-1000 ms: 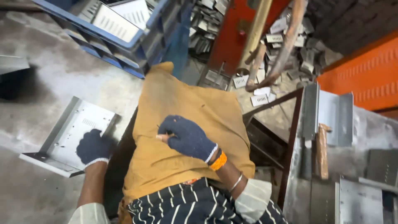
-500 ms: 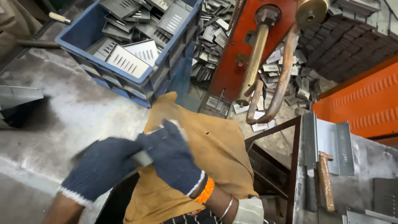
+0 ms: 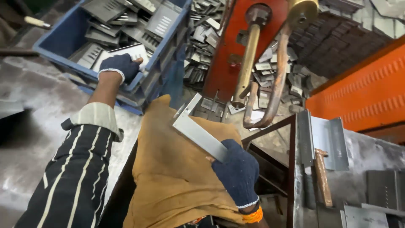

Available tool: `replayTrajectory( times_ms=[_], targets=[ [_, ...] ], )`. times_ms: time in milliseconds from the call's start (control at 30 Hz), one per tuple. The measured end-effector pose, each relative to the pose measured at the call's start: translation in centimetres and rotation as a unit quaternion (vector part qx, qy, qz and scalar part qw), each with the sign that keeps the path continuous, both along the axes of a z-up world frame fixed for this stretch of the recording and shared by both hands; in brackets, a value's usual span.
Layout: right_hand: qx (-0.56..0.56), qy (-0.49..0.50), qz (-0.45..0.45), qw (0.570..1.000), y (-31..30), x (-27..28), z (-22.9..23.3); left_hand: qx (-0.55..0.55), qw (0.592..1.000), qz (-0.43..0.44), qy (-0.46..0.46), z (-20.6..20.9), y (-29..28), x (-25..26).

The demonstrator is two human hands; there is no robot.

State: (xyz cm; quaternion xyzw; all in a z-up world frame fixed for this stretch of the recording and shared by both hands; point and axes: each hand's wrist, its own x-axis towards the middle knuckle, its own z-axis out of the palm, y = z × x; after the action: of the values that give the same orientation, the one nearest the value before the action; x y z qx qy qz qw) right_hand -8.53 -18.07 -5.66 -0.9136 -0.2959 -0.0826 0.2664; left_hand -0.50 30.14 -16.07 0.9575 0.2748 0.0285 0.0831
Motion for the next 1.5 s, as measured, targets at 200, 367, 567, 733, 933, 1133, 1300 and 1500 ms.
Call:
replayTrajectory(
  times_ms=[200,367,567,733,933,1133,1300,1500],
  targets=[
    [0.079,0.187,-0.097,0.974,0.9,-1.0,2.9,0.118,0.959,0.088,-0.240,3.2,-3.6,-3.2],
    [0.483,0.263,-0.023,0.835,-0.6,-1.9,6.8,0.020,0.895,0.014,-0.446,7.5,-7.4,-8.9],
    [0.548,0.122,-0.032,0.827,-5.7,1.2,10.8,-0.475,0.618,-0.150,-0.608,7.7,-15.8,-13.4],
    [0.673,0.154,0.012,0.723,-8.7,4.5,6.8,-0.816,0.313,-0.049,-0.484,3.8,-27.2,-13.0],
    [0.671,0.308,-0.125,0.663,-6.6,5.2,2.5,-0.938,0.106,-0.136,-0.299,1.5,-34.8,-10.4],
    [0.677,0.293,-0.059,0.673,-5.0,3.4,1.9,-0.898,0.304,0.030,-0.317,1.9,-37.4,-7.8],
    [0.690,0.281,-0.079,0.662,-5.2,3.7,1.5,-0.916,0.220,0.015,-0.336,-1.3,-39.8,-6.0],
    [0.706,0.315,-0.051,0.633,-5.2,4.2,1.2,-0.868,0.359,0.108,-0.325,1.1,-40.0,-6.5]
  ],
)
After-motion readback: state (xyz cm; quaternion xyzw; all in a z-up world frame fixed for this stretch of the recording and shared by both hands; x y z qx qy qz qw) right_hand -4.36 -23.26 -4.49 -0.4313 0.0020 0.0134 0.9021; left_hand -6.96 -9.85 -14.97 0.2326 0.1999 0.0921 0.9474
